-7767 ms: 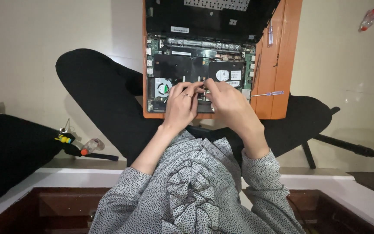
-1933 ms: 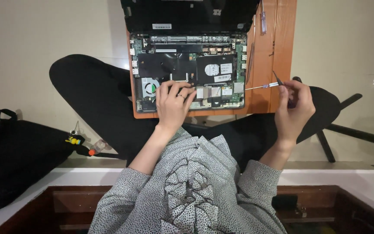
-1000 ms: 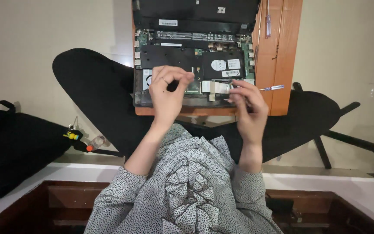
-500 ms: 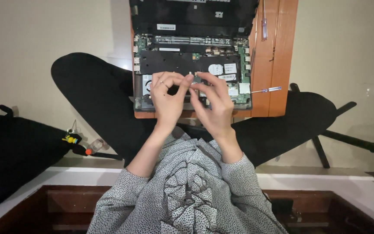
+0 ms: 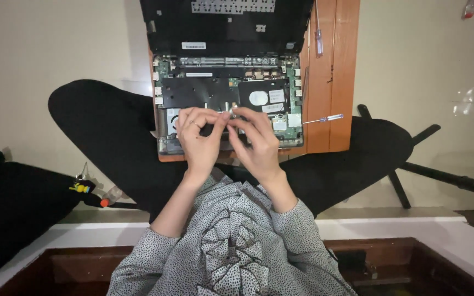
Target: Disassembling or reassembling a laptop using a screwdriver to manage internal screws and components.
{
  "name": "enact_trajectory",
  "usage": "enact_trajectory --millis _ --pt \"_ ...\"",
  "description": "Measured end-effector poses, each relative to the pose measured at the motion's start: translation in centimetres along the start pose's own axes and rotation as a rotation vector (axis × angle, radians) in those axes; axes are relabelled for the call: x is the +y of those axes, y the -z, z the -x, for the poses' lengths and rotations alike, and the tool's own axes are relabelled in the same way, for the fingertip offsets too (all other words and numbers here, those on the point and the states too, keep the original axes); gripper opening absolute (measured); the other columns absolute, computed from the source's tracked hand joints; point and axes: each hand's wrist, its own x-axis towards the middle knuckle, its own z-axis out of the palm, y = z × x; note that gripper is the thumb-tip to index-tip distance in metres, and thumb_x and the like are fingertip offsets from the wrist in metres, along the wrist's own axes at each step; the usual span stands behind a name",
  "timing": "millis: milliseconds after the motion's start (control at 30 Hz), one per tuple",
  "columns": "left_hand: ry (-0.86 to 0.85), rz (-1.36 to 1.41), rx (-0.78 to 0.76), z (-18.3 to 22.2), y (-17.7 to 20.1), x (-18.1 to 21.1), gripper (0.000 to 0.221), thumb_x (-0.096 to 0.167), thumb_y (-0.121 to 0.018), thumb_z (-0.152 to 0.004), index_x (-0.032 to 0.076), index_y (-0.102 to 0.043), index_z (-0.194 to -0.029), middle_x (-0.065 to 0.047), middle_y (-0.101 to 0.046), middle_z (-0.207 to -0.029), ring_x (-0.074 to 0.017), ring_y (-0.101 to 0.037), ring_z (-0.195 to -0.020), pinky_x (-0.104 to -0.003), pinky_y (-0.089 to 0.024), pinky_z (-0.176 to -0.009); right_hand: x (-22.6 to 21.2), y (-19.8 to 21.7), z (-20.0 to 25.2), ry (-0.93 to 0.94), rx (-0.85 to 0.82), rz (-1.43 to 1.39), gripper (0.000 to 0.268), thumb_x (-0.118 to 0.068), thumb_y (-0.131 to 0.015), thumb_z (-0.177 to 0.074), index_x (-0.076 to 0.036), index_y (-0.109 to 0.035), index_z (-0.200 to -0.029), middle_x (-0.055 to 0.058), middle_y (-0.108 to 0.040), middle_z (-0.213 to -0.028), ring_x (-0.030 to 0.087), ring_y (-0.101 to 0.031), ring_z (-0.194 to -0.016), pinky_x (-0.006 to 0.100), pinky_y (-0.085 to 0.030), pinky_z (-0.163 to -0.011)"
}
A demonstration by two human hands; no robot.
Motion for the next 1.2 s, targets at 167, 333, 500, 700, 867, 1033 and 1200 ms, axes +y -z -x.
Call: enact_trajectory --millis 167,333,500,700,867,1033,1200 --pt "-0.015 -0.018 -0.007 0.2 -0.5 -0.9 0.021 0.022 -0.086 -0.089 0.016 -0.073 -0.074 0.006 -0.068 -0.078 -0.0162 -0.059 -0.093 -0.036 -0.036 -0.091 0.3 -0.2 -0.1 -0.030 0.010 -0.004 0.013 0.002 -0.078 -0.083 -0.005 -0.077 -0.094 0.008 -0.073 -0.111 0.025 -0.070 -0.093 0.035 -0.060 -0.081" --pt "0.000 -0.022 -0.007 0.6 -0.9 -1.6 0.018 0.024 -0.084 -0.090 0.018 -0.074 -0.076 0.009 -0.068 -0.080 -0.0145 -0.059 -0.094 -0.036 -0.035 -0.093 0.9 0.3 0.3 -0.096 0.036 -0.029 0.014 0.002 -0.080 -0.080 -0.007 -0.078 -0.092 0.007 -0.074 -0.108 0.024 -0.071 -0.092 0.035 -0.060 -0.080" --pt "-0.040 -0.031 0.018 0.7 -1.4 -2.7 0.020 0.023 -0.086 -0.088 0.018 -0.072 -0.074 0.009 -0.070 -0.081 -0.0160 -0.061 -0.093 -0.036 -0.036 -0.093 3.2 2.6 1.8 -0.458 0.306 -0.412 0.009 0.000 -0.075 -0.087 -0.004 -0.076 -0.094 0.013 -0.072 -0.113 0.019 -0.069 -0.105 0.032 -0.055 -0.092" --pt "-0.125 -0.105 0.014 1.0 -1.5 -3.5 0.022 0.022 -0.087 -0.088 0.017 -0.071 -0.074 0.010 -0.069 -0.080 -0.0172 -0.059 -0.091 -0.039 -0.036 -0.093 3.6 6.4 2.2 -0.614 0.611 -0.663 0.008 -0.003 -0.073 -0.093 0.001 -0.071 -0.099 0.011 -0.066 -0.121 0.017 -0.062 -0.120 0.026 -0.050 -0.104" --pt "-0.186 -0.152 0.007 1.2 -1.8 -3.9 0.023 0.022 -0.087 -0.089 0.017 -0.071 -0.072 0.009 -0.068 -0.079 -0.0203 -0.059 -0.091 -0.041 -0.037 -0.093 5.4 7.3 4.6 -0.497 0.588 -0.391 0.012 0.004 -0.075 -0.091 0.001 -0.074 -0.102 0.013 -0.064 -0.121 0.024 -0.062 -0.124 0.033 -0.051 -0.107" --pt "-0.215 -0.181 0.017 1.1 -1.9 -3.9 0.026 0.022 -0.086 -0.090 0.017 -0.069 -0.070 0.009 -0.068 -0.078 -0.0200 -0.060 -0.090 -0.040 -0.037 -0.092 6.1 8.1 5.6 -0.421 0.526 0.016 0.014 0.004 -0.082 -0.087 0.000 -0.077 -0.099 0.012 -0.064 -0.118 0.027 -0.065 -0.119 0.036 -0.053 -0.102" --pt "-0.201 -0.115 0.010 0.8 -1.7 -2.5 0.037 0.020 -0.060 -0.107 0.017 -0.072 -0.072 0.007 -0.066 -0.078 -0.0189 -0.056 -0.090 -0.039 -0.036 -0.092 10.2 9.2 8.3 -0.336 0.470 0.493 0.014 0.004 -0.084 -0.086 -0.003 -0.078 -0.095 0.009 -0.065 -0.112 0.031 -0.070 -0.105 0.039 -0.059 -0.086"
